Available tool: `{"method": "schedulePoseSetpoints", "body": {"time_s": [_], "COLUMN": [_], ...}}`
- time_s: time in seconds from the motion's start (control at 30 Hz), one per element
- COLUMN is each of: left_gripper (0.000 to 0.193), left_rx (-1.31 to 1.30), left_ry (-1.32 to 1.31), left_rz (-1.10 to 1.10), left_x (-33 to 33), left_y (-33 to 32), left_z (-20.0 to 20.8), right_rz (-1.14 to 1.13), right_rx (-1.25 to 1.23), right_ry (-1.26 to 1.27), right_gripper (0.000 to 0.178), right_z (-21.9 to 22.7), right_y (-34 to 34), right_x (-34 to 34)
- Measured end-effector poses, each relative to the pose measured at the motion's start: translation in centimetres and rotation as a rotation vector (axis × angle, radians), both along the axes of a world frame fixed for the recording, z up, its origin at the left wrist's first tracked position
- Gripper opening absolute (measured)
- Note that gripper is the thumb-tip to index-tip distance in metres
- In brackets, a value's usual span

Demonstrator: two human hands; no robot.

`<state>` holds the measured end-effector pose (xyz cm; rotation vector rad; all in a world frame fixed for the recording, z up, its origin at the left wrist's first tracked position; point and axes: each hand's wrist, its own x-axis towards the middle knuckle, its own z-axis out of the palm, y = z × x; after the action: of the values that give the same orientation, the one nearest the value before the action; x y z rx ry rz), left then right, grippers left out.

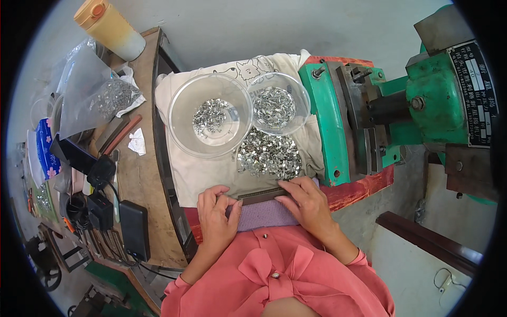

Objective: The person sits at a workbench and assembles small silver metal components by hand. They pick up individual pieces from a pile on a cloth, fit them together, and place the assembled units into a clear plastic container. The person occasionally uses a green mechanical press to adjust or secure the components.

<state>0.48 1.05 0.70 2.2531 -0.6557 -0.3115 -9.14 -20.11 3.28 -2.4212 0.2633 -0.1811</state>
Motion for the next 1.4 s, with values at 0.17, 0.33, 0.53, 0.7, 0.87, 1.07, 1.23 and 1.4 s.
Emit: {"method": "schedulePoseSetpoints", "body": {"time_s": [0.17,0.33,0.53,0.7,0.87,1.07,1.23,1.4], "left_gripper": [0.022,0.028,0.030,0.032,0.023,0.014,0.013,0.014], "left_rx": [-0.023,0.029,-0.027,-0.147,-0.306,-0.325,-0.332,-0.423], "left_ry": [0.047,-0.017,-0.149,-0.308,-0.471,-0.672,-0.751,-0.824], "left_rz": [0.039,-0.133,-0.298,-0.473,-0.811,-1.022,-0.884,-0.779], "left_x": [0.1,0.2,0.8,1.8,2.9,3.8,0.2,-2.4], "left_y": [-0.1,0.6,0.2,-5.1,-15.7,-23.5,-25.8,-24.5], "left_z": [0.1,0.5,1.4,5.9,9.4,9.3,6.9,4.2], "right_rz": [-0.074,0.009,0.048,-0.112,-0.424,-0.653,-0.752,-0.769], "right_rx": [-0.003,0.027,-0.011,-0.101,-0.336,-0.259,-0.260,-0.129], "right_ry": [-0.020,-0.144,-0.178,-0.297,-0.379,-0.401,-0.345,-0.265], "right_gripper": [0.032,0.034,0.031,0.028,0.025,0.023,0.016,0.012], "right_z": [-1.4,-2.9,-1.9,1.4,4.9,4.1,1.7,-0.9], "right_y": [0.3,-0.1,-0.4,-2.8,-6.5,-7.7,-7.9,-8.3], "right_x": [-0.9,-2.0,-2.7,-5.5,-9.3,-9.0,-11.6,-16.0]}}
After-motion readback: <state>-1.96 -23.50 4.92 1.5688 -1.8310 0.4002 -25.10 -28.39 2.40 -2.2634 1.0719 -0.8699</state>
